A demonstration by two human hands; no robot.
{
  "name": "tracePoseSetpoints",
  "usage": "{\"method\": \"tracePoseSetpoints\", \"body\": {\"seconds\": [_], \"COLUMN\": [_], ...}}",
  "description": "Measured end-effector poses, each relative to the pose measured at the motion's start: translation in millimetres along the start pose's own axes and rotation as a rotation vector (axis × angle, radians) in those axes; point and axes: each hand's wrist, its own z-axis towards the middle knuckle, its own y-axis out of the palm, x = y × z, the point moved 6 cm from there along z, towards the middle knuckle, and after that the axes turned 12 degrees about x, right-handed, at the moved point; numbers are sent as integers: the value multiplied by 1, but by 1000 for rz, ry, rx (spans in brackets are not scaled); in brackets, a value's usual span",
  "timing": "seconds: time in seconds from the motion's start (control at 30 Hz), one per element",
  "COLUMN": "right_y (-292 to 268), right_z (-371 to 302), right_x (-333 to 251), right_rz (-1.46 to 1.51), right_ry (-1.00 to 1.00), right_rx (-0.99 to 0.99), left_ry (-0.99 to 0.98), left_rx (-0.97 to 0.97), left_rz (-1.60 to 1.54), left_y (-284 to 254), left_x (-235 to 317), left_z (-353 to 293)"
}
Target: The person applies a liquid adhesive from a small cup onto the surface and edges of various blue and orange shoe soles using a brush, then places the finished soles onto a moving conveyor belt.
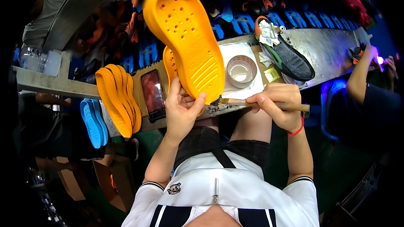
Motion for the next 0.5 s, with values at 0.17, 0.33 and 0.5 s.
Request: {"method": "tracePoseSetpoints", "body": {"seconds": [0.17,0.33,0.5], "right_y": [3,-4,-4], "right_z": [-1,-3,-2], "right_x": [2,5,1], "right_rz": [-18,-6,32], "right_ry": [-31,-85,-88], "right_rx": [-24,17,11], "left_ry": [-5,5,-14], "left_rx": [6,6,-13], "left_rz": [-1,-15,-3], "left_y": [0,5,6], "left_x": [0,0,-1], "left_z": [-1,-3,-2]}}
